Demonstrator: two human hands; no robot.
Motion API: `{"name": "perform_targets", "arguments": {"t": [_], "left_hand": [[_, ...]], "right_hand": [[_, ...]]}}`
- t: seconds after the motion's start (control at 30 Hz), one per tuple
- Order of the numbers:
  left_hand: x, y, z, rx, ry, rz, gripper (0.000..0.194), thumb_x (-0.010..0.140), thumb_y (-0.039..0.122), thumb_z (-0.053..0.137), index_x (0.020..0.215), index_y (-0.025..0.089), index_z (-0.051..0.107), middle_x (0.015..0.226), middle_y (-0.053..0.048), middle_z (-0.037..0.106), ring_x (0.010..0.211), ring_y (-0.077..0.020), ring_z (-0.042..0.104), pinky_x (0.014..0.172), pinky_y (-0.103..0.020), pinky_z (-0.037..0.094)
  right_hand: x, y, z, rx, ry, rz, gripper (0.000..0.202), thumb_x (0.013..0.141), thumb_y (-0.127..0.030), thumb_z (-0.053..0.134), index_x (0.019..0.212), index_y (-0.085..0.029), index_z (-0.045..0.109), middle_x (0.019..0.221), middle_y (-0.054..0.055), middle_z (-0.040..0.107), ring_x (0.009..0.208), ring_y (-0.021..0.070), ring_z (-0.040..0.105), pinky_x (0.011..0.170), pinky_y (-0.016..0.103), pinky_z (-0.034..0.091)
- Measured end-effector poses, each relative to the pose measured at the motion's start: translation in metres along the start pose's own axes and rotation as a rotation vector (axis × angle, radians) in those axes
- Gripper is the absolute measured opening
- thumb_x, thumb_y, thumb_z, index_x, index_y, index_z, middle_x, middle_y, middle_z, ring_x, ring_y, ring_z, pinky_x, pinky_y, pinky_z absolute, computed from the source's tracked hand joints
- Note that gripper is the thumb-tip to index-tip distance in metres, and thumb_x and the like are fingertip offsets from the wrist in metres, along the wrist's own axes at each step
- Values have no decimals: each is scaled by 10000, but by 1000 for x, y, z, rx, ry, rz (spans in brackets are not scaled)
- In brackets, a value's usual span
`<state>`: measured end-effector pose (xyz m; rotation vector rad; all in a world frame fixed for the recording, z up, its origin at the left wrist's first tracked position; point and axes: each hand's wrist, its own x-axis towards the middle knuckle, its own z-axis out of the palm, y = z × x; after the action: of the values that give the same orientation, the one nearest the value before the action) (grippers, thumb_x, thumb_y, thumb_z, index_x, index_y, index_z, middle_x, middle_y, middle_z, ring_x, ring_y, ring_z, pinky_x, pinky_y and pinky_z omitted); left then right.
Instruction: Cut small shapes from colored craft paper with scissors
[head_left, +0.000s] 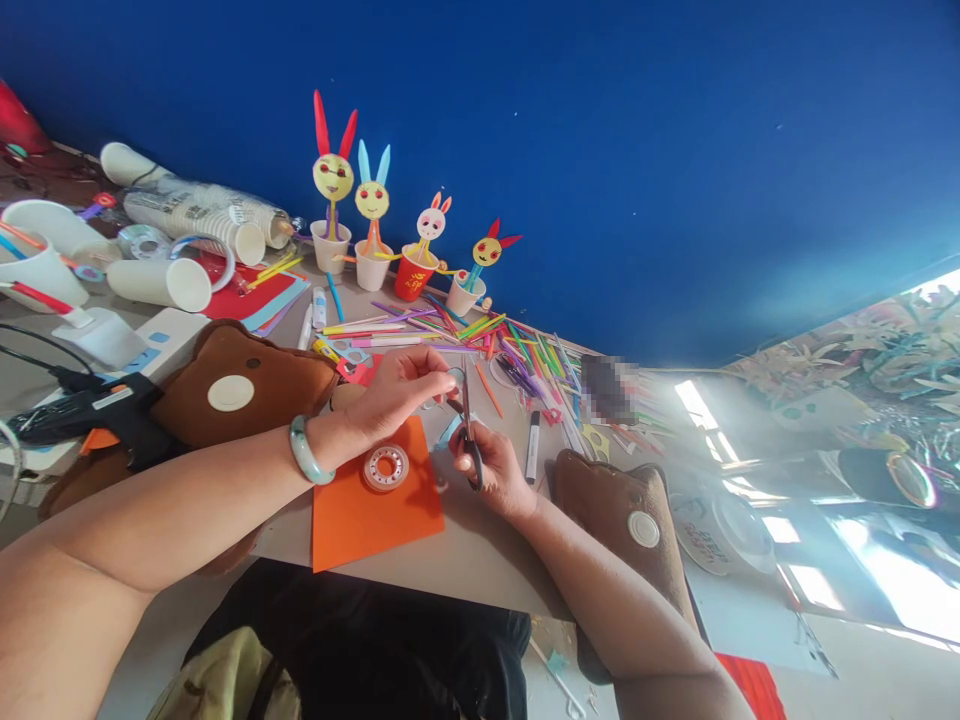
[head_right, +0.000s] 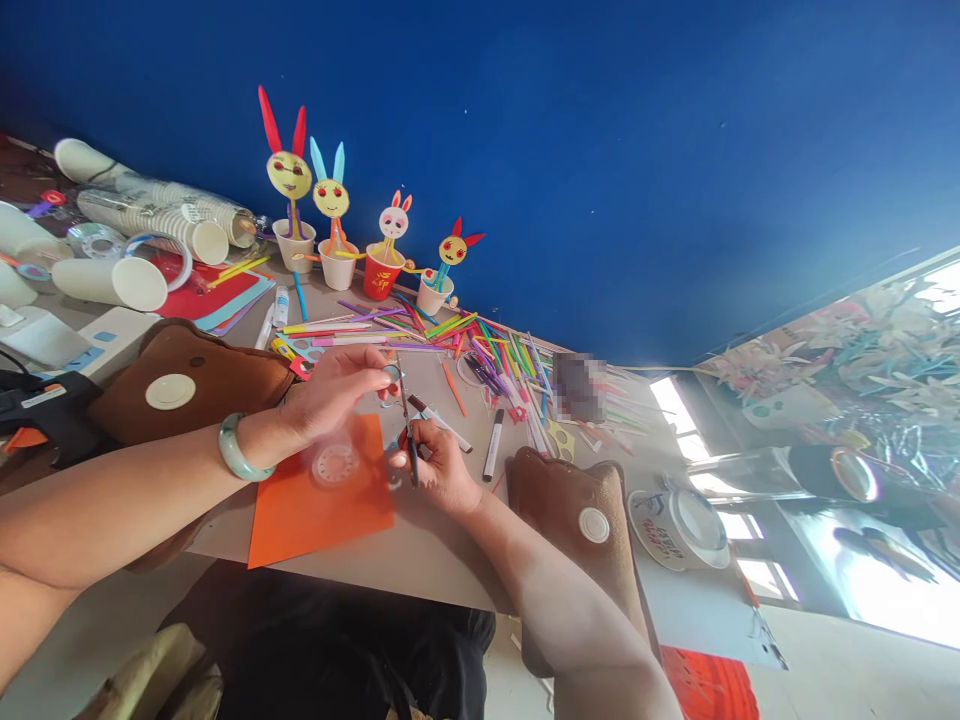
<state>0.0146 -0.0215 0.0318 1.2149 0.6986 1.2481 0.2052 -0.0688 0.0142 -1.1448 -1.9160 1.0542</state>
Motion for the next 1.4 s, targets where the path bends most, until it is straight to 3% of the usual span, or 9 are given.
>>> {"name": "perform_targets", "arguments": {"t": [0.53, 1.4], "left_hand": [[-1, 8, 1, 60, 32, -23, 168, 783, 302, 681, 680, 189, 613, 687, -16, 648, 656, -129, 559, 570, -259, 408], [-3, 3, 10, -73, -7, -12, 143, 754, 242, 689, 653, 162, 625, 673, -6, 645, 683, -131, 598, 680, -279, 486]], "right_hand": [[0, -1, 1, 2, 10, -4, 572, 755, -743, 624, 660, -185, 548, 641, 0, 536, 608, 132, 454, 580, 279, 366], [-2, 4, 3, 67, -30, -37, 644, 740, -830, 565, 699, -189, 525, 692, 20, 532, 648, 148, 461, 581, 278, 364]]}}
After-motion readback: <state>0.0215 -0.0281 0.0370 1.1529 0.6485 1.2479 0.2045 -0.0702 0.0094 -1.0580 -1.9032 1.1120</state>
